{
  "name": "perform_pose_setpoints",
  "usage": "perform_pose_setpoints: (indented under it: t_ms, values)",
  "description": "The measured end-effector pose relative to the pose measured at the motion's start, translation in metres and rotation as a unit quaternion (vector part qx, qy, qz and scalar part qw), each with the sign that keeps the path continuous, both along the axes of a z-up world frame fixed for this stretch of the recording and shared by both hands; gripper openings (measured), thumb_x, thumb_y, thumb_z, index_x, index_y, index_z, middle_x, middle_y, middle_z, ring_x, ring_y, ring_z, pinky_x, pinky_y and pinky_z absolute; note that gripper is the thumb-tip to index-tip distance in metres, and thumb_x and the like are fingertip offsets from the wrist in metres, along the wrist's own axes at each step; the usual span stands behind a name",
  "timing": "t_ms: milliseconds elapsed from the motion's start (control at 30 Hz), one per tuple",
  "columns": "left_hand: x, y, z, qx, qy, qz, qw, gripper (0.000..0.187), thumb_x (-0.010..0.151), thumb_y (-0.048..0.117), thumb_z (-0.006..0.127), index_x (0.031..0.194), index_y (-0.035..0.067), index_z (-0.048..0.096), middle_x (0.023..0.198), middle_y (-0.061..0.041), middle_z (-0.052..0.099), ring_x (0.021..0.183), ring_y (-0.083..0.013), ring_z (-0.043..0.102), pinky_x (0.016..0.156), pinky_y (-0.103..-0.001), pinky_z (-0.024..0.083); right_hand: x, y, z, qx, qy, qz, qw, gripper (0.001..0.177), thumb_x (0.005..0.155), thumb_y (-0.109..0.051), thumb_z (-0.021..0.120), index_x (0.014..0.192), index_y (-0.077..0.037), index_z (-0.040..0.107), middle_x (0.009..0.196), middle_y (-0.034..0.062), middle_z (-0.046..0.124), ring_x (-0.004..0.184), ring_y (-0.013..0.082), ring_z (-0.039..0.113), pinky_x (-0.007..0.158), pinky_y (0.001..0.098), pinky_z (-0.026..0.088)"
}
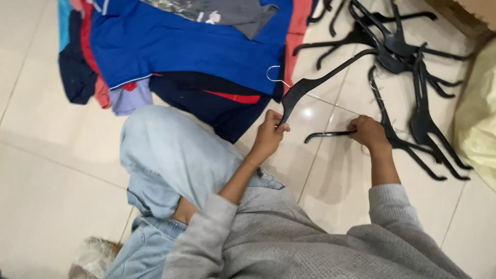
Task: The person is sitting on the floor, picking up shirts from a pile, buttoning them, and placing them onto plastic hangers.
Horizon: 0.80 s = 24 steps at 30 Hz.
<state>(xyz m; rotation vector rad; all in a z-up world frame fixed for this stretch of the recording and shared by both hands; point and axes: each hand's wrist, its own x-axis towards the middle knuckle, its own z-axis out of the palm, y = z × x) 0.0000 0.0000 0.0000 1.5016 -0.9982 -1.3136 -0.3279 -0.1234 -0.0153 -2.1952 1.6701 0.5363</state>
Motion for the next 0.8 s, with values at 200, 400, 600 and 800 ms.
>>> perform_pose_setpoints:
  t_ms: [200,400,600,800]
  values:
    - [0.091,0.072,0.08,-0.012,0.012,0.118,0.993,0.03,0.1,0.014,0.067,0.121,0.001,0.05,0.099,-0.016,0.076,0.072,-0.0175,0.066,0.064,-0.026,0.056,0.092,-0.003,0.016,-0.062,-0.232,-0.039,0.97,0.014,0.097,-0.02,0.073,0.11,-0.017,0.078,0.098,0.0116,0.074,0.082,0.0353,0.075,0.07,0.0464,0.059]
    - [0.145,0.166,0.115,-0.012,-0.038,0.295,0.955,0.022,0.102,0.009,0.063,0.12,0.005,0.051,0.094,-0.011,0.076,0.06,-0.0129,0.061,0.058,-0.025,0.052,0.301,0.087,0.086,0.07,-0.59,0.072,0.801,0.03,0.095,-0.014,0.077,0.125,-0.013,0.076,0.1,0.0112,0.074,0.085,0.0224,0.074,0.075,0.0318,0.061]
    - [0.138,0.235,0.091,0.056,-0.138,0.446,0.882,0.026,0.105,0.02,0.057,0.127,0.012,0.046,0.085,-0.008,0.073,0.069,-0.0262,0.066,0.071,-0.039,0.052,0.45,0.195,0.092,0.288,-0.61,0.141,0.725,0.058,0.093,-0.009,0.077,0.145,-0.007,0.051,0.108,0.015,0.071,0.097,0.0189,0.071,0.09,0.0312,0.058]
    - [0.11,0.275,0.121,0.006,-0.214,0.55,0.807,0.04,0.096,0.0,0.058,0.129,0.003,0.036,0.117,-0.028,0.063,0.098,-0.0501,0.069,0.083,-0.055,0.054,0.517,0.276,0.094,0.313,-0.485,0.295,0.761,0.07,0.074,-0.006,0.088,0.138,-0.006,0.059,0.097,0.0145,0.073,0.075,0.0263,0.076,0.068,0.0358,0.064]
